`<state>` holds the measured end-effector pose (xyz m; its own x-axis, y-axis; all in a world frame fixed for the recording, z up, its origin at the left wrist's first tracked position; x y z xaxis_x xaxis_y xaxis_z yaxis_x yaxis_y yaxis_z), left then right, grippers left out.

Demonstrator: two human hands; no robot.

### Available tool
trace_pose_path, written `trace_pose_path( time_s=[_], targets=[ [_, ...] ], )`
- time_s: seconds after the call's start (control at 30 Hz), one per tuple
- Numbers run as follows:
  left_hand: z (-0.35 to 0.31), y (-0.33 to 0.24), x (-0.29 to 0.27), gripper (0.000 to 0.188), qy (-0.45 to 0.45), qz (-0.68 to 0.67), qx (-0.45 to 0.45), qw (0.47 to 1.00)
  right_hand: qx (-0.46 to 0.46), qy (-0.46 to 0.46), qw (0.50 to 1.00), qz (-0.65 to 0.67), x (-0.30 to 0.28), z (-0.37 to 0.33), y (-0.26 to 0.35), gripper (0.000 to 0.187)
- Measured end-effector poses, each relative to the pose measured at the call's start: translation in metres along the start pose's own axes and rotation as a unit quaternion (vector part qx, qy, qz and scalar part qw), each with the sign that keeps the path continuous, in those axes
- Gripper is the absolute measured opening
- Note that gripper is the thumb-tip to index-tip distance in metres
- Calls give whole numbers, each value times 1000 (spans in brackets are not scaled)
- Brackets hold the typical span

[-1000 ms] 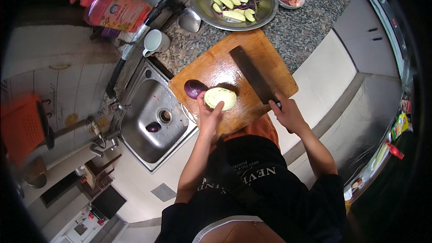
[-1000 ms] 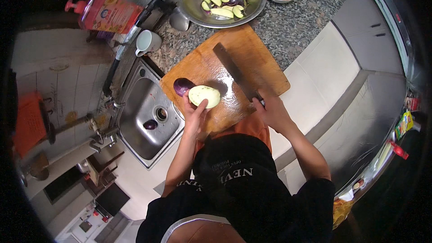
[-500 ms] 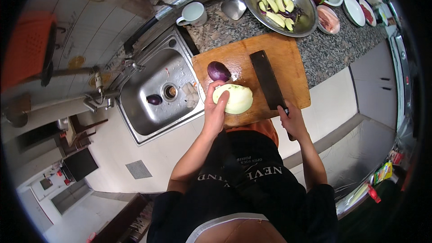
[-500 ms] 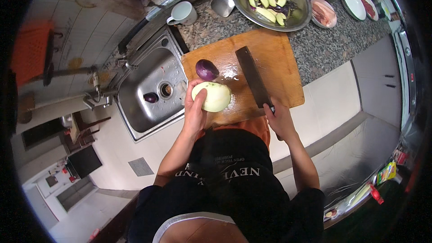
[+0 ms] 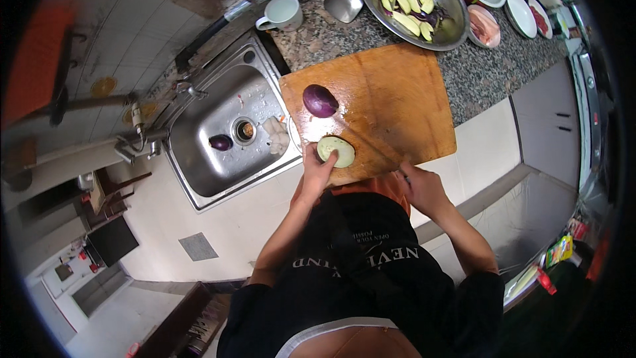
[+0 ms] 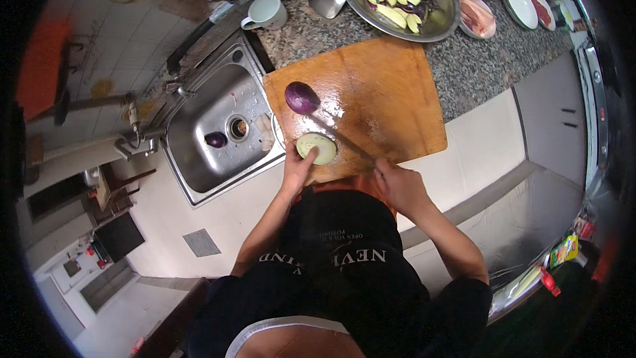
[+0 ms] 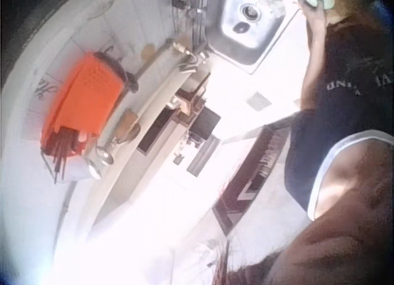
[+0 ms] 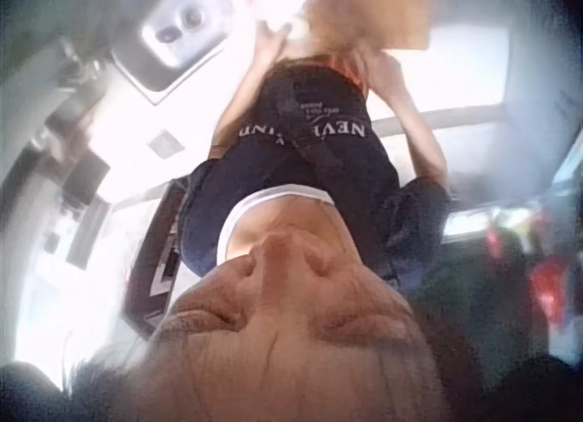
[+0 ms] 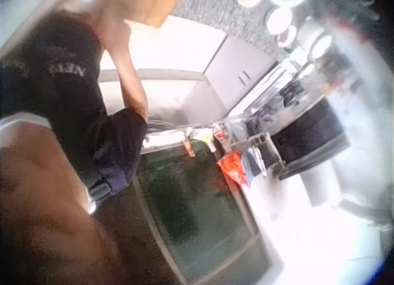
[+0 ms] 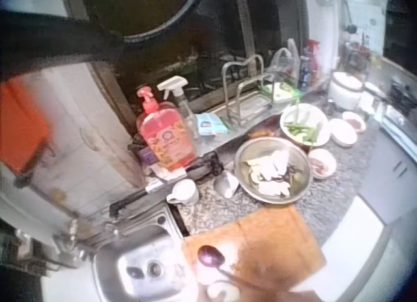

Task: The person washes eggplants in a sink, then places them on a cutting board and slices them using a cleaver.

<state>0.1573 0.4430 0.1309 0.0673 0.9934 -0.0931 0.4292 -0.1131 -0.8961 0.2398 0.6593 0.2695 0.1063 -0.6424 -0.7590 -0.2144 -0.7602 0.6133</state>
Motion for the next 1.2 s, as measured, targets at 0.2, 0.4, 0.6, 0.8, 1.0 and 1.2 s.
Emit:
trace_pose_path(
  time_s=[0.2,0.4,0.6,0.8,1.0,1.2],
  targets=[
    [-10,-12,1,44,-36,-3,9,999,-87,45,991,-87,22,-7,18,11],
    [-10,-24,5,46,-36,21,16,999,-94,54,989,-105,20,-2,18,13],
    [-8,-19,5,46,-16,9,3,1000,-94,57,991,-70,19,7,20,13],
    [-7,-11,5,55,-9,4,-13,1000,-74,118,989,-47,23,18,20,13],
    [-9,-36,8,51,-38,43,90,994,-66,122,989,-47,58,50,24,11],
    [-19,-20,-8,43,6,7,-8,1000,-28,78,996,29,31,59,17,13]
  ],
)
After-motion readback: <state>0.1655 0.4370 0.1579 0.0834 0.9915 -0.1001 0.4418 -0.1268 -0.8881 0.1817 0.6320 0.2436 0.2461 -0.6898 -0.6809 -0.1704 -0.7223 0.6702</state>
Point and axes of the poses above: each hand's wrist, its own z-axis towards the middle knuckle, its own x-axis out of the palm, y = z × x, the point moved 7 cm from there along z, towards the middle knuckle, and after that the axes turned 8 degrees about -y, right-handed, at the moved point
